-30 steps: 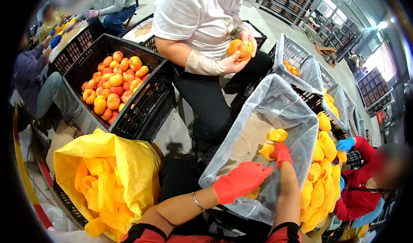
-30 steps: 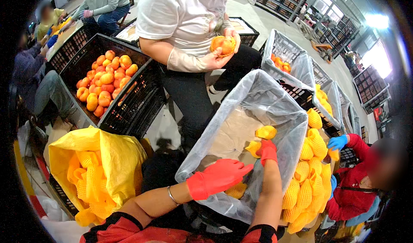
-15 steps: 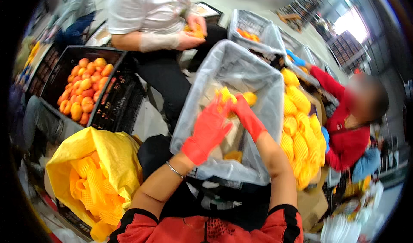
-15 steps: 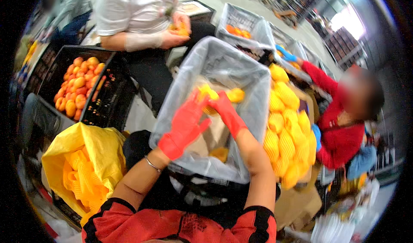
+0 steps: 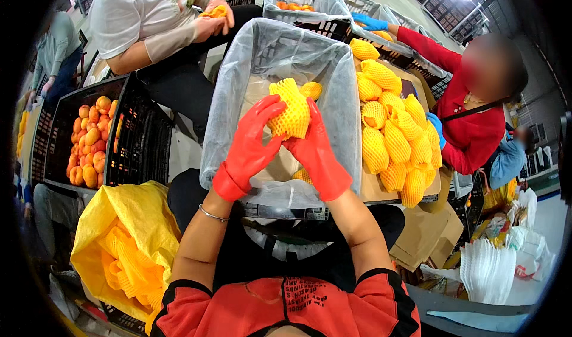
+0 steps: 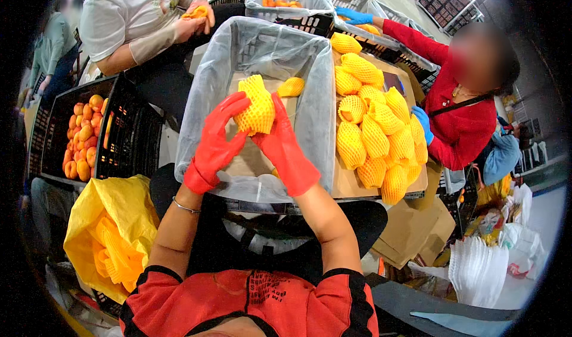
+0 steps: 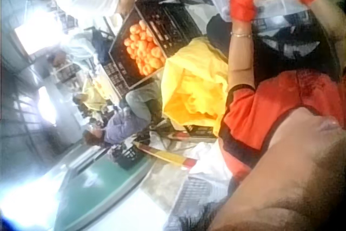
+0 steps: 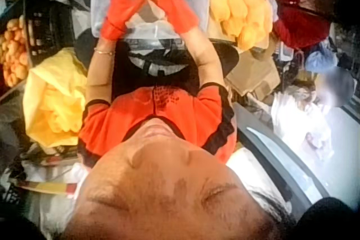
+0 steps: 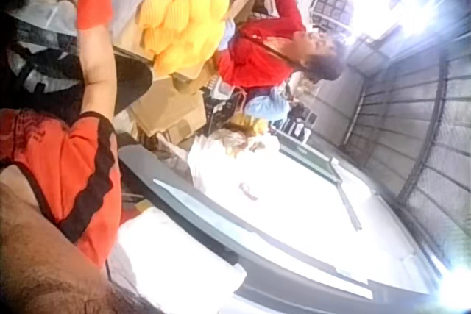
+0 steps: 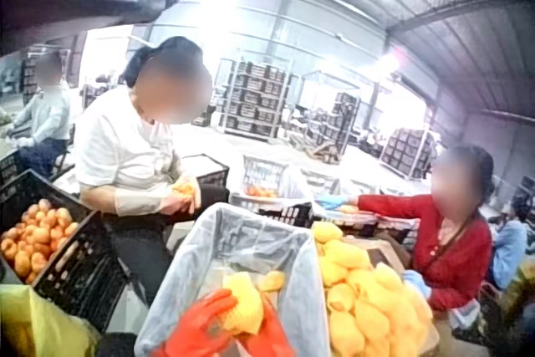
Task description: The person sorts fruit by picking them from a central crate, placing them into yellow foam protective sleeves, and then depositing them into a separate bin.
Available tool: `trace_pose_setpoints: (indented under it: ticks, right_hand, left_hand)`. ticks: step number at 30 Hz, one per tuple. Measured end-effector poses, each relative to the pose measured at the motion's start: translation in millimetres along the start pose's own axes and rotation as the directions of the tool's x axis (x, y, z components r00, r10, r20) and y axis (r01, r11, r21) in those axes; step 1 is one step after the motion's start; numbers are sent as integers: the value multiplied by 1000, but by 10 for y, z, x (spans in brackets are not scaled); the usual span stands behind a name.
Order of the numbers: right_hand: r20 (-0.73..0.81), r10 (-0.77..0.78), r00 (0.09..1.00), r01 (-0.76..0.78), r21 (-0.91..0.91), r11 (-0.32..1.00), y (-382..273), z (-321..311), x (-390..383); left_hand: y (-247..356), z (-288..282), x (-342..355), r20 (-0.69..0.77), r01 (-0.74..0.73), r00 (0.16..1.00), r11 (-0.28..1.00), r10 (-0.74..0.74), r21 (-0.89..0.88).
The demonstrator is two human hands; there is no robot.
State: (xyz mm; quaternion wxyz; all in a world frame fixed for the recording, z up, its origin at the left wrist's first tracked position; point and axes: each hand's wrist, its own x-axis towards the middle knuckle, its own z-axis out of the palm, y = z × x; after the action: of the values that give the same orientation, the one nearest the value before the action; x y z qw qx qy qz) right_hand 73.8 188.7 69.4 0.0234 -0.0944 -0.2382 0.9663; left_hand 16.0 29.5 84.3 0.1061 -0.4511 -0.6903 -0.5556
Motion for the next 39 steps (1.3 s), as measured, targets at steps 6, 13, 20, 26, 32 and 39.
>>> trace_pose_setpoints:
  ticks: [6, 13, 20, 26, 32, 39]
  right_hand:
    - [8, 71, 997, -71, -42, 997, 112, 114, 9]
    - [-160, 132, 978, -157, -152, 976, 195, 319, -59]
    - [264, 294, 919, -261, -154, 953, 120, 50, 19]
    - [-98, -325, 941, 228, -527, 819, 228, 142, 2]
    - [84, -606, 791, 493, -675, 549, 143, 291, -127]
    - [96, 17, 995, -32, 154, 988, 126, 149, -114]
  left_hand:
    - [-79, 31, -58, 2, 124, 992, 991, -125, 47]
    - [-146, -26, -78, -219, 317, 913, 936, -345, -152]
    - [-6, -134, -13, 102, 621, 679, 493, -727, -609]
    - [118, -81, -18, 114, 222, 973, 953, -201, -208]
    - [-30, 34, -29, 63, 124, 992, 962, -112, -244]
    - [46, 68, 61, 12, -71, 997, 997, 71, 42]
